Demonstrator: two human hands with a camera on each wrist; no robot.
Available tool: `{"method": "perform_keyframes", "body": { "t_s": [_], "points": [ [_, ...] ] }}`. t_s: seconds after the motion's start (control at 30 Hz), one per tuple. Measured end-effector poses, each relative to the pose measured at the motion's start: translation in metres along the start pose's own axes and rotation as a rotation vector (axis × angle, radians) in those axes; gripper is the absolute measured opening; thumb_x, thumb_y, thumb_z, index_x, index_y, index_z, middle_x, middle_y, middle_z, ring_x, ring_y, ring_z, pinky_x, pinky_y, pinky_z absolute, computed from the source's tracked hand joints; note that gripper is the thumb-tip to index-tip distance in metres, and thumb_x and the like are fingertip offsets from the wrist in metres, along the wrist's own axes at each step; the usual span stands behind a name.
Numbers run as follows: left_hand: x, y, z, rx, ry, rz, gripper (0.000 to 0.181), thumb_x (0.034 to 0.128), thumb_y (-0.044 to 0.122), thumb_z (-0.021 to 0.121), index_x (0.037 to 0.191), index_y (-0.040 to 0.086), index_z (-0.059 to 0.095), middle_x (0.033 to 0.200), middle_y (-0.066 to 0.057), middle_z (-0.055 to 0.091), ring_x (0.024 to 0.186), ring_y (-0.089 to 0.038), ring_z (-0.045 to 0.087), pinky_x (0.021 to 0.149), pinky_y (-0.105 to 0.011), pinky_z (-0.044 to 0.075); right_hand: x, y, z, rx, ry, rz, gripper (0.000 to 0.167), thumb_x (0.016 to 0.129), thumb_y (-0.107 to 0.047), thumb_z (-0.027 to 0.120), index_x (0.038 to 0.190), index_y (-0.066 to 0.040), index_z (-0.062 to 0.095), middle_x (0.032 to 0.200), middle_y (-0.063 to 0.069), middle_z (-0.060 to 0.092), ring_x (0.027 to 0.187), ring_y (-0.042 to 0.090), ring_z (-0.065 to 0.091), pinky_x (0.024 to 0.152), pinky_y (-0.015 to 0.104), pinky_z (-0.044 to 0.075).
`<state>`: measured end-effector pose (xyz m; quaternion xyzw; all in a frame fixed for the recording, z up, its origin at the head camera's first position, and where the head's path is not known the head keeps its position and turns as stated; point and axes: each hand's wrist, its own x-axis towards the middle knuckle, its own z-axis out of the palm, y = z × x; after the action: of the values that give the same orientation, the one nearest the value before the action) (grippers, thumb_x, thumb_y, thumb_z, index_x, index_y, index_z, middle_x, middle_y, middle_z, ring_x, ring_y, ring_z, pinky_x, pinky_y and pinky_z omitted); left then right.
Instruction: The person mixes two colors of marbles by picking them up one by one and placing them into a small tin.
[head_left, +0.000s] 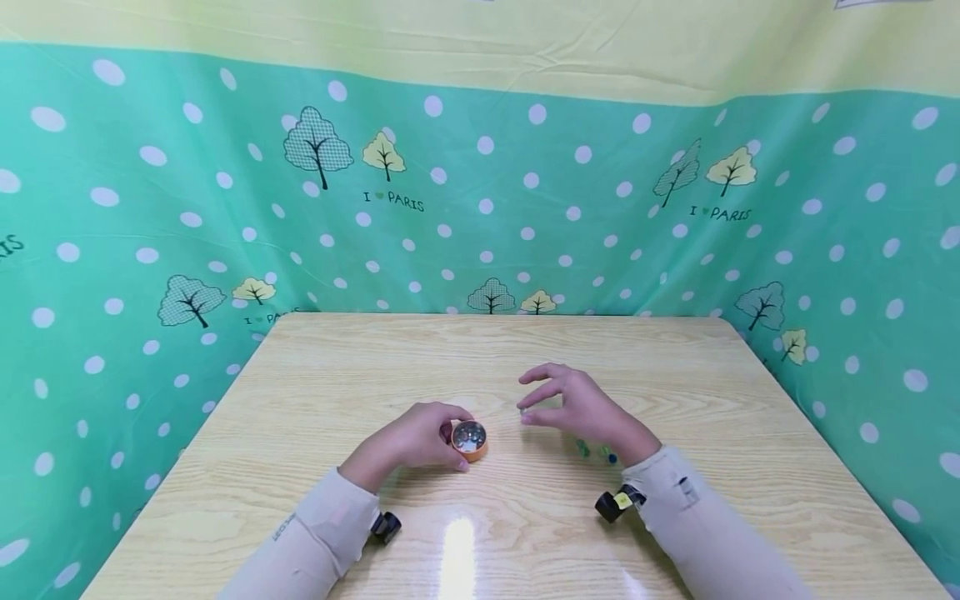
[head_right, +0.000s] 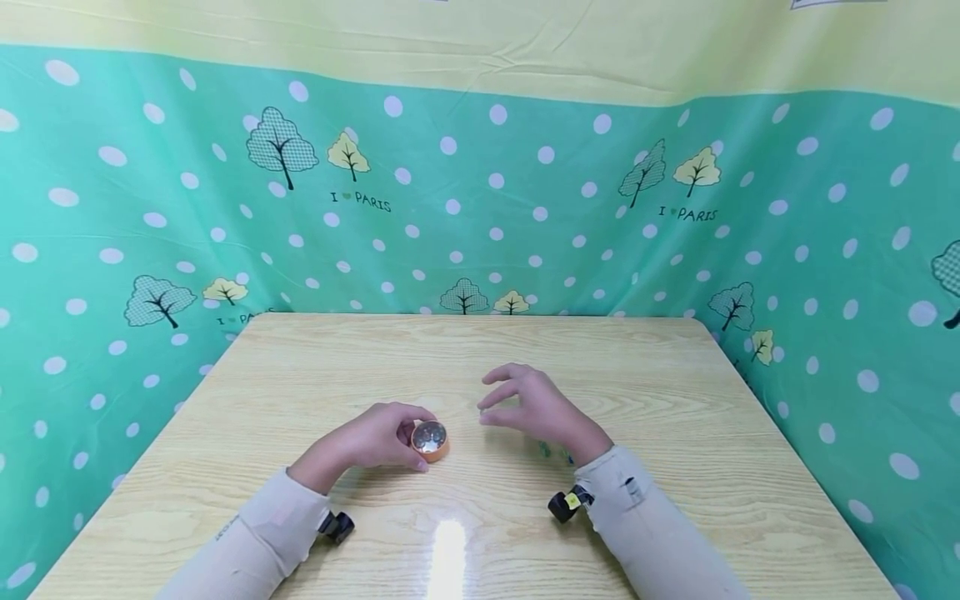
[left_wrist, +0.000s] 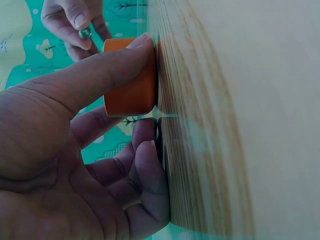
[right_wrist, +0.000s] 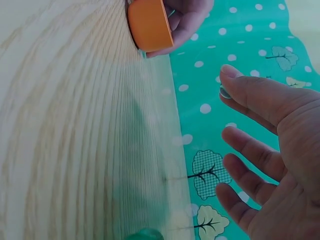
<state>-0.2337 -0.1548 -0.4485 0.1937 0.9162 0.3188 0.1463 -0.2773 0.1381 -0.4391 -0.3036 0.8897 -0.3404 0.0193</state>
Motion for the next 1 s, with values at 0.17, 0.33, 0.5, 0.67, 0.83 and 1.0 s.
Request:
{"method": "perform_keyframes", "body": {
  "t_s": [0.17,0.33,0.5,0.67,0.83,1.0],
  "points": [
    [0.0,-0.001,0.0,-0.007,-0.003,-0.007,0.065,0.0726,0.026,0.096,0.13,0.015,0.069,0.091,-0.002,0.064,0.081,-0.018,0.056,0.071,-0.034,0.047,0.003,-0.006,0.003,-0.003,-0.011,0.001,0.018,0.086,-0.03,0.086,0.103,-0.023,0.084,0.138,-0.004,0.063,0.138,0.028,0.051,0.115,0.057,0.038],
    [0.0,-0.003,0.0,-0.003,-0.001,0.0,0.065,0.0727,0.027,0.096,0.13,0.016,0.069,0.091,-0.001,0.064,0.082,-0.018,0.056,0.072,-0.035,0.047,0.007,-0.012,0.006,-0.011,-0.022,-0.01,0.017,0.086,-0.031,0.087,0.102,-0.025,0.084,0.138,-0.005,0.064,0.138,0.027,0.051,0.115,0.057,0.038],
    [0.002,-0.003,0.001,-0.004,-0.003,0.0,0.063,0.0721,0.028,0.097,0.128,0.017,0.07,0.092,0.001,0.065,0.081,-0.017,0.057,0.072,-0.035,0.048,0.009,-0.017,0.004,-0.012,-0.008,-0.025,0.014,0.086,-0.03,0.086,0.1,-0.029,0.084,0.138,-0.003,0.064,0.138,0.028,0.052,0.114,0.058,0.04],
    [0.003,-0.003,0.001,-0.002,-0.008,-0.004,0.063,0.0722,0.03,0.096,0.128,0.019,0.069,0.093,0.002,0.065,0.082,-0.016,0.058,0.072,-0.034,0.048,0.012,-0.02,0.005,-0.027,-0.003,-0.057,0.015,0.086,-0.035,0.086,0.101,-0.031,0.084,0.138,-0.004,0.064,0.136,0.027,0.053,0.113,0.057,0.041],
    [0.002,-0.002,0.0,0.011,-0.009,0.005,0.063,0.0728,0.029,0.096,0.129,0.018,0.069,0.089,0.0,0.064,0.079,-0.016,0.057,0.069,-0.033,0.048,0.016,-0.023,0.01,-0.027,-0.015,-0.092,0.017,0.086,-0.032,0.086,0.102,-0.026,0.084,0.138,-0.002,0.064,0.136,0.029,0.053,0.113,0.058,0.04],
    [0.002,-0.002,0.0,0.013,-0.004,0.01,0.063,0.0728,0.027,0.096,0.128,0.017,0.07,0.086,-0.001,0.063,0.077,-0.017,0.056,0.067,-0.034,0.047,0.019,-0.025,0.016,-0.022,-0.032,-0.1,0.018,0.086,-0.031,0.086,0.102,-0.023,0.084,0.138,-0.002,0.064,0.135,0.029,0.053,0.114,0.057,0.039]
  ]
}}
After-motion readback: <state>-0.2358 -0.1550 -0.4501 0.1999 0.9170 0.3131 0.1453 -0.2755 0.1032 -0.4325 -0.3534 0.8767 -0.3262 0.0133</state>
